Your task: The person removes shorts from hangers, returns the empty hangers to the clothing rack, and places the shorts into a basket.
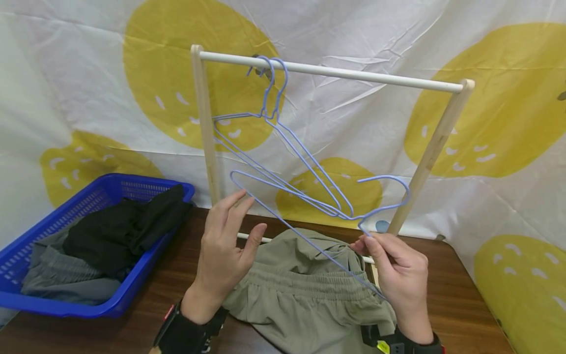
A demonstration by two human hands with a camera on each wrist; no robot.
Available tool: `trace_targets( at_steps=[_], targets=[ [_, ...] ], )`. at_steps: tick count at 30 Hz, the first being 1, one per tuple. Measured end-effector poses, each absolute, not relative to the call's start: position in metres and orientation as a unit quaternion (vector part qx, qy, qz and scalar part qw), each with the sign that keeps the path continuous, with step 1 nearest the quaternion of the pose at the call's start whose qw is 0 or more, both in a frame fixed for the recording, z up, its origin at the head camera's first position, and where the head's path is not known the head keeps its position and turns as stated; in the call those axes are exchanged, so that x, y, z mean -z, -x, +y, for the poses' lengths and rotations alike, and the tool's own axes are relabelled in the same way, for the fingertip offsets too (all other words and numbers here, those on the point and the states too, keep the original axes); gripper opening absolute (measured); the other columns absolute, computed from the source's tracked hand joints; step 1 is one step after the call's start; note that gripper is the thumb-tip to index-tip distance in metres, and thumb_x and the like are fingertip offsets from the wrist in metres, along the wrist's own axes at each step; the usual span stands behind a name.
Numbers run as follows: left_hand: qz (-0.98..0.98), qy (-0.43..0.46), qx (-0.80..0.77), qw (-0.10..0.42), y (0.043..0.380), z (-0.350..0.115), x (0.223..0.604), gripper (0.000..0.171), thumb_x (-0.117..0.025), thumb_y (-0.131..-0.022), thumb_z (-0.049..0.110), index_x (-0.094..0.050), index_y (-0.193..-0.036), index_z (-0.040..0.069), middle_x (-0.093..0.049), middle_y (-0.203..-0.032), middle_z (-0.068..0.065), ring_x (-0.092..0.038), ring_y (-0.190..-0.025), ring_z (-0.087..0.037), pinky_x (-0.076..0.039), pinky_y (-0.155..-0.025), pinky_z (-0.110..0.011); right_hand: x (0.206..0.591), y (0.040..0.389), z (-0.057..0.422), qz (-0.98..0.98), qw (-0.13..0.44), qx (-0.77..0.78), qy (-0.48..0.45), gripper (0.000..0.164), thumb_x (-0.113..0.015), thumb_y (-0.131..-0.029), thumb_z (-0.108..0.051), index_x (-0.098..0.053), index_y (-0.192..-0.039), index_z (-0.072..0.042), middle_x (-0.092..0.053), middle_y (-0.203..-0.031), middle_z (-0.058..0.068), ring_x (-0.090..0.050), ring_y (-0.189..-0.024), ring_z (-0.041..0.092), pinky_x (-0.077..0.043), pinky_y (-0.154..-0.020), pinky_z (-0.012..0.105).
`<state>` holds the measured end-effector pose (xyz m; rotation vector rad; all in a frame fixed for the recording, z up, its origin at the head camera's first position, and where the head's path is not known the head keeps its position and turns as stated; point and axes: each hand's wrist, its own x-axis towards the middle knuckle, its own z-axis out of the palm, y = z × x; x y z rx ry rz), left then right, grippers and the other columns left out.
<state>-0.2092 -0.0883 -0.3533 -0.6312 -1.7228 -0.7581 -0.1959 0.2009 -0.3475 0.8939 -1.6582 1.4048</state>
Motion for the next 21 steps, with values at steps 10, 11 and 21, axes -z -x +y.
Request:
trace_targets(
  at_steps=[10,11,21],
  targets=[
    [-0.728,0.257,0.309,0.555,0.2107,-0.0888,0.3542,0.049,-0.058,-0.106,0.038,-0.064,-0.132,-0.003,-0.057,-0.14,-0.025,-0.054,-0.125,-0.044,-0.041,-0.092,-0.057,0.3494,0.1961,0.2009,-0.668,0.37,-0.534,-0.363,0.021,-0.063,-0.087,0.025,-0.076,-0.092,0.01,-0.074,-0.08,0.017,-0.076,-0.078,0.009,-0.06,-0.07,0.021],
    [-0.729,0.255,0.308,0.556,0.2108,-0.0888,0.3543,0.049,-0.058,-0.106,0.038,-0.064,-0.132,-0.003,-0.057,-0.14,-0.025,-0.053,-0.126,-0.044,-0.041,-0.092,-0.057,0.3498,0.1962,0.201,-0.67,0.371,-0.531,-0.363,0.021,-0.064,-0.087,0.025,-0.076,-0.092,0.009,-0.075,-0.08,0.017,-0.076,-0.078,0.009,-0.06,-0.07,0.021],
    [-0.733,0.251,0.302,0.556,0.2116,-0.0895,0.3547,0.046,-0.058,-0.106,0.037,-0.066,-0.127,-0.003,-0.059,-0.137,-0.023,-0.055,-0.124,-0.044,-0.038,-0.1,-0.065,0.3515,0.196,0.2014,-0.682,0.343,-0.518,-0.385,0.017,-0.066,-0.088,0.021,-0.076,-0.092,0.008,-0.074,-0.08,0.015,-0.076,-0.078,0.009,-0.06,-0.071,0.021]
  ],
)
